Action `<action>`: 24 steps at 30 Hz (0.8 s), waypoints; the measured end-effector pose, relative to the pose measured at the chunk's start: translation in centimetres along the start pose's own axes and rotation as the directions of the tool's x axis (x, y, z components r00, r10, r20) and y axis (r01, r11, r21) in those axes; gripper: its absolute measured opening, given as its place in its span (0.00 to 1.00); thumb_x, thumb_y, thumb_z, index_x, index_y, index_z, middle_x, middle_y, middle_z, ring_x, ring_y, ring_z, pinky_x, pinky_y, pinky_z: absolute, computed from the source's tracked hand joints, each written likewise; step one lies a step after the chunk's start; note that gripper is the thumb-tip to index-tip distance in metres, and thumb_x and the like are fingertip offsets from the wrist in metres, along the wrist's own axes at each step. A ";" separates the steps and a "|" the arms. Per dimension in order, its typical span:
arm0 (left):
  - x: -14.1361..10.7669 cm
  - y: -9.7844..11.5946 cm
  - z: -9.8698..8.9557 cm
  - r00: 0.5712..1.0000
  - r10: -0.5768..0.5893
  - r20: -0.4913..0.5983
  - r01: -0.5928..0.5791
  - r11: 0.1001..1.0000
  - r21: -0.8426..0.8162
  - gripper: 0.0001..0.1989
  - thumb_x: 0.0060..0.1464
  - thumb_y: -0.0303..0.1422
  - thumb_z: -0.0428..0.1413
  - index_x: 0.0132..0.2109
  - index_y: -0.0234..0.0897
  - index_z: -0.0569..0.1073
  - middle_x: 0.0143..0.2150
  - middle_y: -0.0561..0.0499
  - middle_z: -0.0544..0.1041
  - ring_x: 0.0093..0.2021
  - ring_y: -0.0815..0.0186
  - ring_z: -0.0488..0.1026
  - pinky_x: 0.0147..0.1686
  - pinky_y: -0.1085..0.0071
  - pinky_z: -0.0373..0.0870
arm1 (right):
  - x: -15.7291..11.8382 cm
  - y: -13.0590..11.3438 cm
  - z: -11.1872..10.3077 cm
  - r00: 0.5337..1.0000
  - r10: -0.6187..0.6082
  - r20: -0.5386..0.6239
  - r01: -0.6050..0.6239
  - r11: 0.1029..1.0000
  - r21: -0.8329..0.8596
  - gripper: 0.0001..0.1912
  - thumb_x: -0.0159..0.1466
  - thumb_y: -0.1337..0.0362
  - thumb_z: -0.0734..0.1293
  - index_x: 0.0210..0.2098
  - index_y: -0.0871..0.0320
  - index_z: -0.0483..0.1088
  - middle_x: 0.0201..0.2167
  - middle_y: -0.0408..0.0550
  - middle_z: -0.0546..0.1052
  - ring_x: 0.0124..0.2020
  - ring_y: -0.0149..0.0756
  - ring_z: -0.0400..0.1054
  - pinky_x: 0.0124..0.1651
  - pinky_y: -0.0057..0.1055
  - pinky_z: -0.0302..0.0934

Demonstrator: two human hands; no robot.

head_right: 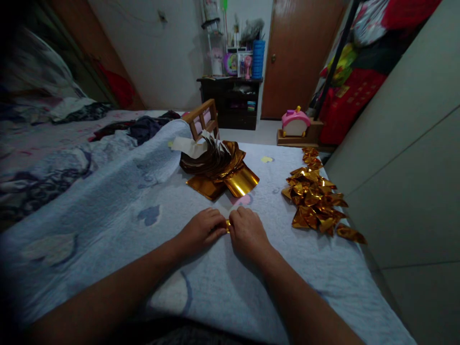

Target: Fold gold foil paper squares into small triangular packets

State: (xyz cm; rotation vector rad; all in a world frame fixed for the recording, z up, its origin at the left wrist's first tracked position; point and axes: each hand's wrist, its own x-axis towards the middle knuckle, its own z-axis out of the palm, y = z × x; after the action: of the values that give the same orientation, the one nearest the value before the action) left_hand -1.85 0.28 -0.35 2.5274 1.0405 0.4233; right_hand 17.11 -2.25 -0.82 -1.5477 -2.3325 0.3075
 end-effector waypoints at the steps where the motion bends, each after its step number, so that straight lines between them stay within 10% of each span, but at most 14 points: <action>1: 0.1 -0.1 0.0 1.000 -0.024 0.015 0.024 1.000 -0.005 0.07 0.64 0.35 0.58 0.38 0.36 0.73 0.37 0.49 0.75 0.41 0.59 0.69 0.43 0.64 0.63 | 0.0 -0.1 0.0 1.000 0.002 0.003 -0.002 1.000 -0.015 0.04 0.69 0.68 0.64 0.36 0.58 0.69 0.37 0.50 0.73 0.39 0.41 0.63 0.41 0.35 0.52; 14: -0.1 0.2 -1.4 0.969 -0.212 0.124 0.209 0.977 0.037 0.07 0.62 0.37 0.60 0.41 0.40 0.74 0.45 0.50 0.73 0.49 0.56 0.66 0.50 0.59 0.59 | -0.2 -1.5 -0.7 0.995 0.095 -0.005 -0.095 0.986 -0.139 0.09 0.68 0.57 0.67 0.39 0.57 0.69 0.40 0.53 0.73 0.42 0.47 0.65 0.42 0.39 0.52; 24: -0.2 -0.2 -1.1 0.972 -0.199 0.124 0.194 0.980 0.048 0.06 0.62 0.37 0.60 0.42 0.40 0.74 0.46 0.50 0.73 0.49 0.55 0.65 0.49 0.59 0.58 | -1.1 1.9 -2.0 0.983 0.179 0.032 -0.176 0.980 -0.092 0.21 0.63 0.59 0.71 0.53 0.55 0.67 0.44 0.54 0.72 0.45 0.52 0.66 0.42 0.40 0.54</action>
State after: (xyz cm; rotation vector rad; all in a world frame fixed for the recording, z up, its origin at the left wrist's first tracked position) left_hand -2.54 0.46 0.51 2.4151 1.2425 0.1860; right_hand 19.93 -2.53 0.19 -1.8136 -2.2700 0.2830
